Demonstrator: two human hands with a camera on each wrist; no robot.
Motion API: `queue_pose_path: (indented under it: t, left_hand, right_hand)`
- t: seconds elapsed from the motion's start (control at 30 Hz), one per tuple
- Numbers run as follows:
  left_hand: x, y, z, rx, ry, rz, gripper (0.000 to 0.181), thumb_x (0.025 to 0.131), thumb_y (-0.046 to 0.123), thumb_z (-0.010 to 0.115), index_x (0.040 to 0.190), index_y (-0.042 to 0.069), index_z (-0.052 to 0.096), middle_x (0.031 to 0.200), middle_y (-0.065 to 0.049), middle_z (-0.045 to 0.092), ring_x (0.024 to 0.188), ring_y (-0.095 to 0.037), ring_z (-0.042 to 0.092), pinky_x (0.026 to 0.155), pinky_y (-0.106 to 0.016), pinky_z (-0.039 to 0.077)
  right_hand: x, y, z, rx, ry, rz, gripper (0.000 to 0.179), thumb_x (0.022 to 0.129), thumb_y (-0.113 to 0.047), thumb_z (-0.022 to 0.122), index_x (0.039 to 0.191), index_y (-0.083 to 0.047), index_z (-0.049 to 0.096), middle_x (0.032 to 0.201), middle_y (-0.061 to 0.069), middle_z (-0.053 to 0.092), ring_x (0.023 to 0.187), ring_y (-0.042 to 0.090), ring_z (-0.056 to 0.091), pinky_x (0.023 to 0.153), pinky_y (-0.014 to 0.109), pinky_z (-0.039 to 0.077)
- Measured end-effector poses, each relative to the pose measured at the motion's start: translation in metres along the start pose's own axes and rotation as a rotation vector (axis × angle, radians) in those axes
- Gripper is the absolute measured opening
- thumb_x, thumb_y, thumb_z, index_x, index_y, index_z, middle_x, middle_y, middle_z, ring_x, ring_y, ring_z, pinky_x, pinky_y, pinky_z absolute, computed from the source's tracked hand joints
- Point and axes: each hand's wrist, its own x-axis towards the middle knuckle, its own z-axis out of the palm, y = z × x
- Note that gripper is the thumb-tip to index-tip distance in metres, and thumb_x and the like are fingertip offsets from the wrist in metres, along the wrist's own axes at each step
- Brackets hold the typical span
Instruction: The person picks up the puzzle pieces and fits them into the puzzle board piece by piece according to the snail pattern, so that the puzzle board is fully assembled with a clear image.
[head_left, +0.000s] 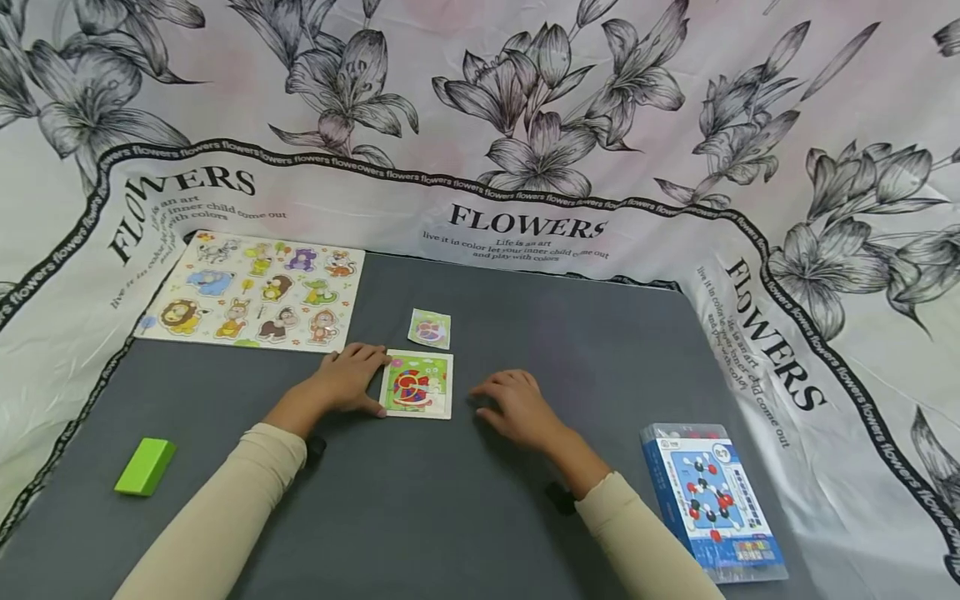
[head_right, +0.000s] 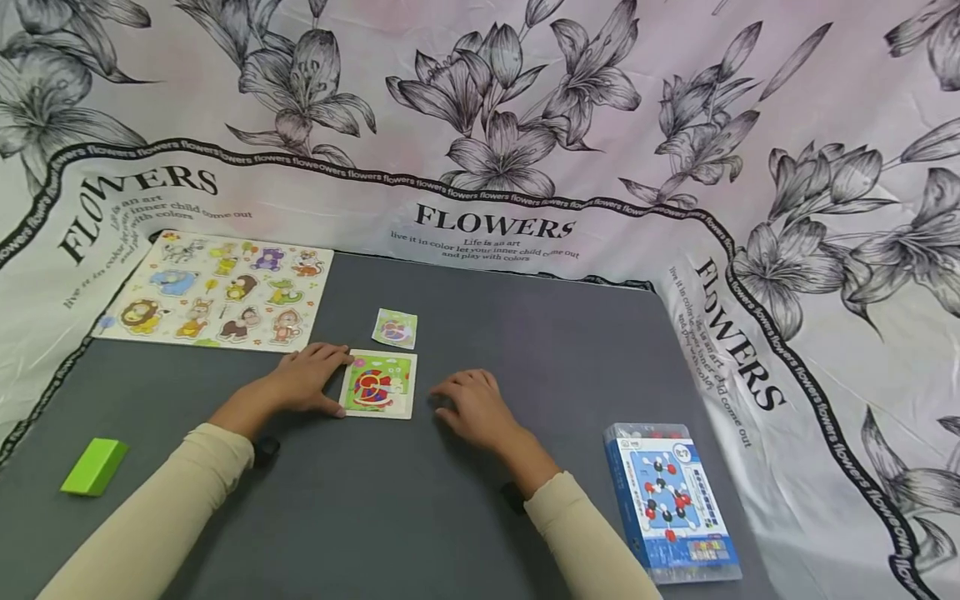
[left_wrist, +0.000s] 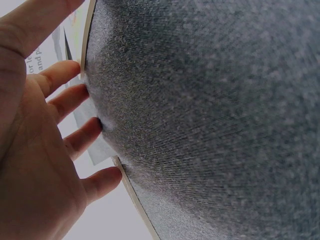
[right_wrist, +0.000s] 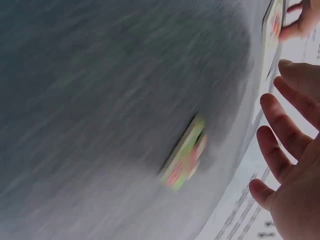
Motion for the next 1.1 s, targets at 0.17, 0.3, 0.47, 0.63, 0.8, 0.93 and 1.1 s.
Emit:
queue_pose_path:
  t: [0.17,0.3,0.47,0.63,0.8,0.93,1.1]
  left_hand:
    - [0.0,0.0,0.001,-0.001,0.016,0.012,0.087,0.075,0.046,0.081,0.144,0.007,0.044,0.154,-0.019,0.033,0.14,-0.042,0.026,0.103,-0.07,0.025]
    - [-0.002,-0.001,-0.001,-0.001,0.014,0.015,0.088,0.076,0.046,0.08,0.144,0.006,0.043,0.153,-0.02,0.033,0.139,-0.043,0.026,0.103,-0.07,0.026]
    - [-0.001,0.001,-0.002,0.001,0.006,0.008,0.088,0.076,0.047,0.08,0.145,0.006,0.043,0.153,-0.02,0.033,0.139,-0.042,0.026,0.103,-0.07,0.025]
    - [0.0,0.004,-0.002,-0.001,-0.001,0.012,0.088,0.076,0.046,0.08,0.145,0.005,0.043,0.152,-0.02,0.034,0.139,-0.042,0.026,0.103,-0.07,0.025]
    - [-0.003,0.002,-0.003,-0.003,-0.008,-0.002,0.088,0.077,0.046,0.08,0.145,0.005,0.042,0.153,-0.02,0.033,0.14,-0.043,0.026,0.104,-0.07,0.024]
    - [-0.002,0.0,-0.004,-0.005,-0.018,-0.005,0.088,0.077,0.047,0.079,0.146,0.007,0.041,0.154,-0.019,0.031,0.141,-0.042,0.025,0.105,-0.07,0.024]
    - [0.0,0.0,-0.001,-0.001,-0.02,0.001,0.089,0.076,0.048,0.079,0.146,0.008,0.041,0.154,-0.018,0.032,0.141,-0.04,0.025,0.105,-0.069,0.024]
  right_hand:
    - [-0.024,0.02,-0.007,-0.016,-0.018,0.04,0.035,0.084,-0.027,0.077,0.117,-0.017,0.07,0.115,0.004,0.065,0.116,0.027,0.053,0.104,0.053,0.033]
    - [-0.039,0.03,-0.008,-0.021,-0.058,0.074,0.043,0.081,-0.03,0.079,0.121,-0.018,0.068,0.117,0.004,0.063,0.117,0.028,0.052,0.104,0.055,0.033]
    - [-0.053,0.04,-0.01,-0.003,-0.061,0.102,0.043,0.08,-0.028,0.08,0.121,-0.017,0.068,0.117,0.004,0.062,0.116,0.031,0.052,0.103,0.058,0.033]
    - [-0.061,0.045,-0.013,-0.003,-0.045,0.129,0.041,0.079,-0.025,0.081,0.117,-0.016,0.07,0.114,0.004,0.064,0.114,0.031,0.054,0.101,0.057,0.036]
    - [-0.057,0.045,-0.012,0.003,-0.038,0.091,0.034,0.081,-0.023,0.079,0.113,-0.016,0.071,0.112,0.003,0.067,0.112,0.028,0.057,0.101,0.055,0.036]
    - [-0.055,0.042,-0.012,-0.003,-0.028,0.071,0.031,0.081,-0.021,0.079,0.11,-0.016,0.072,0.111,0.002,0.068,0.11,0.027,0.059,0.1,0.055,0.037]
    - [-0.048,0.035,-0.01,-0.019,0.0,0.034,0.029,0.079,-0.02,0.08,0.107,-0.017,0.073,0.106,0.0,0.07,0.105,0.025,0.06,0.1,0.052,0.038]
